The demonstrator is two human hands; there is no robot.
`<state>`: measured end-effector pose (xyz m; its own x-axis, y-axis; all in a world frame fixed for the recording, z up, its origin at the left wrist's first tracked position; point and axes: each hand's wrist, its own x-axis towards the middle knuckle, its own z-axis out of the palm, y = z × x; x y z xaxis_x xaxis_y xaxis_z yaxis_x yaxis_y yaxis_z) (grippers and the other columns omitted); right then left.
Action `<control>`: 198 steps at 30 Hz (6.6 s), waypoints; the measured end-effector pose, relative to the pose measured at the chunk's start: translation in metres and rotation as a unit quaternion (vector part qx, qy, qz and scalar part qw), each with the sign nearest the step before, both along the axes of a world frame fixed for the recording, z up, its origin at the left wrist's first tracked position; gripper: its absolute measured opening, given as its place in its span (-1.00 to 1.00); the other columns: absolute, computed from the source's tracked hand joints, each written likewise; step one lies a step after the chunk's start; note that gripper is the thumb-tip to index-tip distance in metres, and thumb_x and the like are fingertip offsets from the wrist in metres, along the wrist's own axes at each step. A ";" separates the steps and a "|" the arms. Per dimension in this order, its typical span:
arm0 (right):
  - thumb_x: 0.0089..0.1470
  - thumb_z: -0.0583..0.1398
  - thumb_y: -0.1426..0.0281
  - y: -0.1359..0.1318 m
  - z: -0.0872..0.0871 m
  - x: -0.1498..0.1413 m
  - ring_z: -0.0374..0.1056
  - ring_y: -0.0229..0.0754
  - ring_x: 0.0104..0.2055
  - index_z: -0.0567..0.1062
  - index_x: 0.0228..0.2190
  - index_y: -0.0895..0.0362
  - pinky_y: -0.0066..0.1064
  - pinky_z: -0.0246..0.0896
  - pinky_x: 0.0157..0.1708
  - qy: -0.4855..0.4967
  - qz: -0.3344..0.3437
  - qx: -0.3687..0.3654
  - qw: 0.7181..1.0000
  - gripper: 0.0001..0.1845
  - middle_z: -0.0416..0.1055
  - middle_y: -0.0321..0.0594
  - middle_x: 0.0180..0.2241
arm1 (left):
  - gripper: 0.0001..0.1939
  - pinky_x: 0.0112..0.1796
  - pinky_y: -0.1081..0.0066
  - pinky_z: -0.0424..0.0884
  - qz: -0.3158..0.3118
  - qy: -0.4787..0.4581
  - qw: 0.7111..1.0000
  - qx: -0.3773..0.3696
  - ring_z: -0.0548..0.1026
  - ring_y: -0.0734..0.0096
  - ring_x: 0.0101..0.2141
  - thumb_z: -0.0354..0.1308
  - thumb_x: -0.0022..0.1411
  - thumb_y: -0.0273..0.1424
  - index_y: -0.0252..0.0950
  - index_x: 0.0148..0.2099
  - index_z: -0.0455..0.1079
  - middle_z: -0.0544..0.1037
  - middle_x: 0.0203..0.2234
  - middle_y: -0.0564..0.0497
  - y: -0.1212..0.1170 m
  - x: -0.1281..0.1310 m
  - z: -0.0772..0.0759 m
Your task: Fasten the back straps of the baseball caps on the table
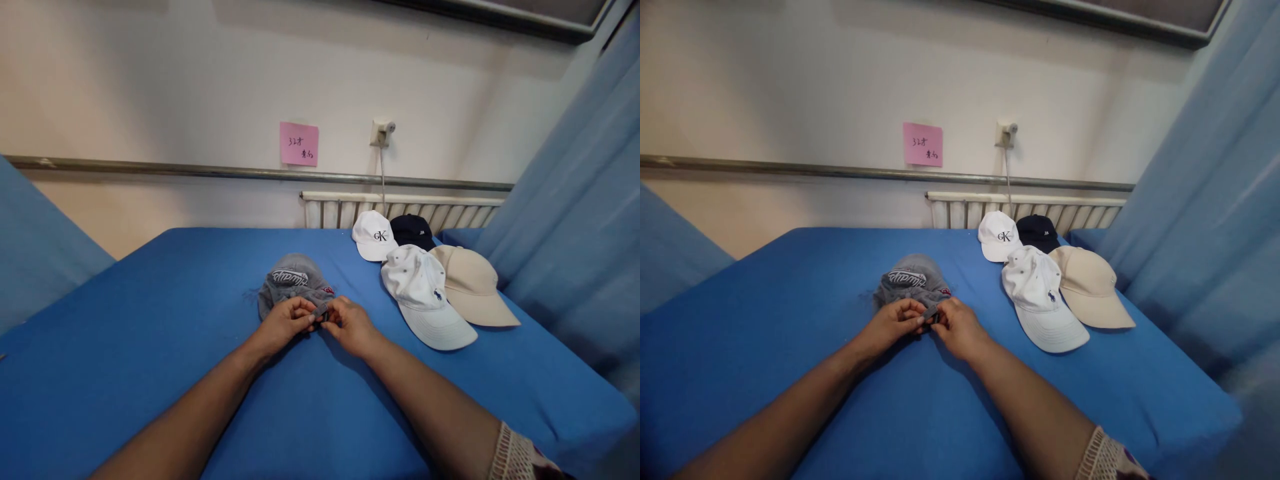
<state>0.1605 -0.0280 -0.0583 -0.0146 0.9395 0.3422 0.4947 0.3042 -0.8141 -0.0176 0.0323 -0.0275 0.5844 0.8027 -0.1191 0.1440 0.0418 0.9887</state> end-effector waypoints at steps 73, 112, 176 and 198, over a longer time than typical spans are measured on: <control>-0.22 0.39 0.21 0.000 -0.001 -0.004 0.38 -0.27 -0.49 0.42 -0.53 0.13 -0.40 0.28 -0.40 0.400 0.021 -0.127 0.908 -0.68 0.48 -0.32 -0.54 | -0.83 -0.26 0.33 0.33 -0.045 0.207 0.885 0.415 0.49 0.29 -0.28 0.13 0.21 -0.34 -0.24 -0.15 0.44 0.56 -0.30 0.00 -0.018 -0.002 0.014; -0.20 0.42 0.14 -0.009 0.012 -0.004 0.40 -0.24 -0.50 0.52 -0.50 0.15 -0.41 0.27 -0.43 0.435 0.052 -0.119 0.891 -0.64 0.47 -0.28 -0.56 | -0.78 0.04 0.17 0.32 -0.053 0.112 0.901 0.416 0.42 0.23 -0.01 0.16 0.17 -0.45 -0.22 -0.09 0.43 0.48 -0.04 -0.06 -0.021 -0.003 0.020; -0.06 0.27 0.29 -0.003 -0.008 -0.020 0.39 -0.25 -0.56 0.41 -0.48 0.10 -0.47 0.18 -0.55 0.290 -0.028 -0.080 0.953 -0.83 0.41 -0.35 -0.61 | -0.86 -0.17 0.24 0.38 0.074 0.160 0.915 0.364 0.50 0.23 -0.21 0.10 0.11 -0.38 -0.25 -0.48 0.29 0.54 -0.27 -0.06 -0.019 0.005 0.016; 0.05 0.18 0.36 -0.014 0.003 -0.017 0.41 -0.24 -0.50 0.41 -0.46 0.08 -0.45 0.21 -0.49 0.065 -0.073 -0.021 0.995 -0.92 0.51 -0.31 -0.51 | -0.82 -0.10 0.22 0.38 0.082 0.122 0.945 0.290 0.51 0.23 -0.20 0.14 0.06 -0.34 -0.27 -0.55 0.31 0.57 -0.23 -0.10 -0.019 0.008 0.015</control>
